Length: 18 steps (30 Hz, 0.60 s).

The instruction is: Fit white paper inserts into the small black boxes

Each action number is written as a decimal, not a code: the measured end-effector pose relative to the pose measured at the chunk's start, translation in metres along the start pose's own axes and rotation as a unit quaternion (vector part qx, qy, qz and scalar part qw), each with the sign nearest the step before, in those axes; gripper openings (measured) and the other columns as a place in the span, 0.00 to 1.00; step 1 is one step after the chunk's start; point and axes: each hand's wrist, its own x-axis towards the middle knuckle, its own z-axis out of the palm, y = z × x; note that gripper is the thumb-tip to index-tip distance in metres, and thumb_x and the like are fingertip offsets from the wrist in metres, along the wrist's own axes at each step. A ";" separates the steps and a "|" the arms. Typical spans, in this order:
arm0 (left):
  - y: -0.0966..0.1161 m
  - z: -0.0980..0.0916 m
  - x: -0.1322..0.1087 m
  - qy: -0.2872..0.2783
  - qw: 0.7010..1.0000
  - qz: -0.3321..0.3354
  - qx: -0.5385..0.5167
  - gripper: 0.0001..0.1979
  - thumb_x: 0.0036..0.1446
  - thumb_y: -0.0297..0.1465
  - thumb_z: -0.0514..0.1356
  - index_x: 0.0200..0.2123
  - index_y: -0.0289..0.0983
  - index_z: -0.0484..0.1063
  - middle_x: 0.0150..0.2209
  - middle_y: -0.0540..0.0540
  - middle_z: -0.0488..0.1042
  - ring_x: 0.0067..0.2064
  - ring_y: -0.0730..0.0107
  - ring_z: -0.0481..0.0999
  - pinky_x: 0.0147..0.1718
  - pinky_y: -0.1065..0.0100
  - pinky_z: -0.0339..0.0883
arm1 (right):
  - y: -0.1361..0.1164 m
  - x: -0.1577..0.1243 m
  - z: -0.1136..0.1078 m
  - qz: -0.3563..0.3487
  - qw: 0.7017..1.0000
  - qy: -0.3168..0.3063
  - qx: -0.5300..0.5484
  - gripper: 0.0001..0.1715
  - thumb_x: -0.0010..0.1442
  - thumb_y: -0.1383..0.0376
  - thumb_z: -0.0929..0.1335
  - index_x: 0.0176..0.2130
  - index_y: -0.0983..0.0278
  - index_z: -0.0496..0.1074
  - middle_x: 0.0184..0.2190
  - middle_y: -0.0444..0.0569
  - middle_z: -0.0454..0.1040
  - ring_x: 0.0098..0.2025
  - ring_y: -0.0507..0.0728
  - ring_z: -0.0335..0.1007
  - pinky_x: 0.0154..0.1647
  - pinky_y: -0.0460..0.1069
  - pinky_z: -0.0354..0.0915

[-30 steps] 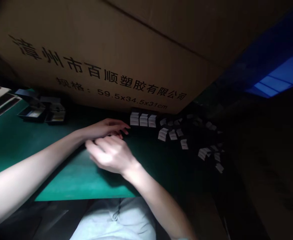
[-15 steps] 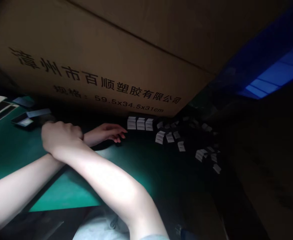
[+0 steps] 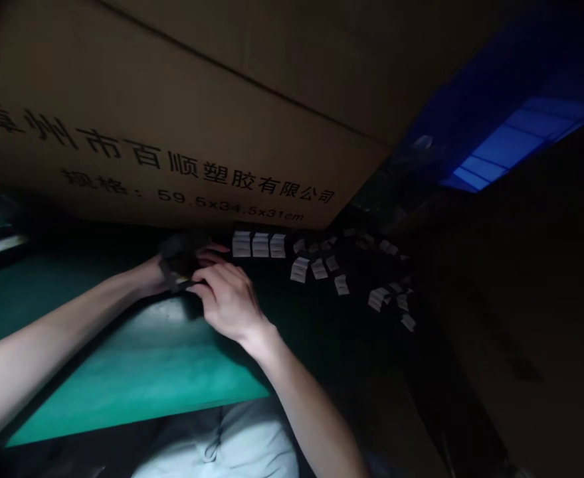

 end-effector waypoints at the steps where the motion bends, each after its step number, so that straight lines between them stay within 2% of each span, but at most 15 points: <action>1: 0.001 0.001 -0.001 0.005 1.000 -0.019 -0.019 0.20 0.65 0.48 0.63 0.43 0.38 0.83 0.43 0.41 0.86 0.46 0.55 0.83 0.43 0.62 0.78 | 0.011 -0.008 -0.001 0.017 1.000 0.013 -0.011 0.07 0.73 0.65 0.67 0.43 0.61 0.77 0.40 0.49 0.81 0.45 0.58 0.76 0.51 0.52 0.69; 3: 0.004 0.003 -0.001 0.002 0.997 -0.061 -0.053 0.28 0.65 0.57 0.59 0.44 0.37 0.82 0.44 0.38 0.86 0.46 0.54 0.84 0.40 0.62 0.78 | 0.025 -0.017 0.005 0.042 0.999 0.025 -0.025 0.08 0.73 0.66 0.67 0.43 0.61 0.78 0.40 0.51 0.81 0.43 0.58 0.75 0.49 0.52 0.69; 6: 0.008 0.006 -0.001 -0.016 0.993 -0.089 -0.069 0.38 0.60 0.66 0.55 0.45 0.38 0.83 0.46 0.36 0.86 0.48 0.50 0.83 0.38 0.63 0.78 | 0.031 -0.020 0.020 0.056 0.998 0.022 -0.032 0.10 0.73 0.65 0.67 0.42 0.62 0.79 0.40 0.52 0.81 0.43 0.59 0.75 0.48 0.53 0.71; 8: 0.008 0.006 -0.002 -0.014 0.995 -0.087 -0.056 0.37 0.58 0.65 0.58 0.44 0.38 0.83 0.45 0.37 0.86 0.48 0.51 0.83 0.40 0.64 0.78 | 0.030 -0.022 0.024 0.057 0.998 0.023 -0.022 0.09 0.72 0.64 0.68 0.42 0.62 0.79 0.39 0.52 0.81 0.43 0.59 0.76 0.46 0.53 0.72; 10: 0.007 0.006 -0.002 -0.005 0.995 -0.088 -0.047 0.33 0.57 0.63 0.63 0.41 0.38 0.84 0.43 0.38 0.86 0.48 0.54 0.84 0.42 0.65 0.78 | 0.032 -0.025 0.016 0.052 0.998 0.039 -0.003 0.09 0.72 0.61 0.69 0.44 0.62 0.80 0.39 0.51 0.82 0.41 0.58 0.77 0.44 0.51 0.73; 12: 0.007 0.006 -0.003 0.005 0.994 -0.097 -0.051 0.32 0.56 0.62 0.64 0.40 0.37 0.83 0.40 0.38 0.86 0.46 0.55 0.84 0.42 0.66 0.79 | 0.045 -0.030 -0.010 0.042 0.996 0.082 -0.001 0.11 0.72 0.59 0.68 0.46 0.60 0.80 0.40 0.50 0.83 0.40 0.56 0.79 0.44 0.50 0.74; 14: 0.008 0.006 -0.003 0.010 0.992 -0.109 -0.064 0.33 0.57 0.62 0.63 0.42 0.36 0.83 0.38 0.37 0.86 0.43 0.55 0.85 0.40 0.65 0.79 | 0.075 -0.034 -0.053 0.061 0.982 0.172 -0.043 0.13 0.72 0.57 0.67 0.46 0.60 0.79 0.41 0.51 0.83 0.41 0.56 0.81 0.46 0.51 0.75; 16: 0.010 0.006 -0.003 0.008 0.990 -0.116 -0.074 0.34 0.58 0.61 0.63 0.44 0.35 0.83 0.37 0.36 0.85 0.41 0.55 0.85 0.39 0.63 0.80 | 0.117 -0.037 -0.108 0.150 0.942 0.284 -0.102 0.15 0.71 0.55 0.66 0.46 0.61 0.79 0.41 0.52 0.83 0.42 0.58 0.81 0.47 0.53 0.76; 17: 0.011 0.007 -0.003 0.006 0.990 -0.119 -0.077 0.34 0.58 0.61 0.63 0.45 0.34 0.82 0.36 0.37 0.85 0.41 0.55 0.85 0.38 0.62 0.80 | 0.139 -0.038 -0.135 0.210 0.919 0.311 -0.124 0.16 0.70 0.56 0.66 0.47 0.63 0.78 0.42 0.53 0.83 0.43 0.59 0.81 0.47 0.54 0.76; 18: 0.012 0.007 -0.004 0.005 0.990 -0.120 -0.078 0.34 0.58 0.61 0.63 0.45 0.34 0.82 0.36 0.37 0.85 0.40 0.55 0.85 0.38 0.62 0.80 | 0.161 -0.039 -0.160 0.270 0.898 0.314 -0.147 0.17 0.69 0.58 0.66 0.49 0.65 0.78 0.43 0.55 0.83 0.43 0.59 0.81 0.49 0.54 0.75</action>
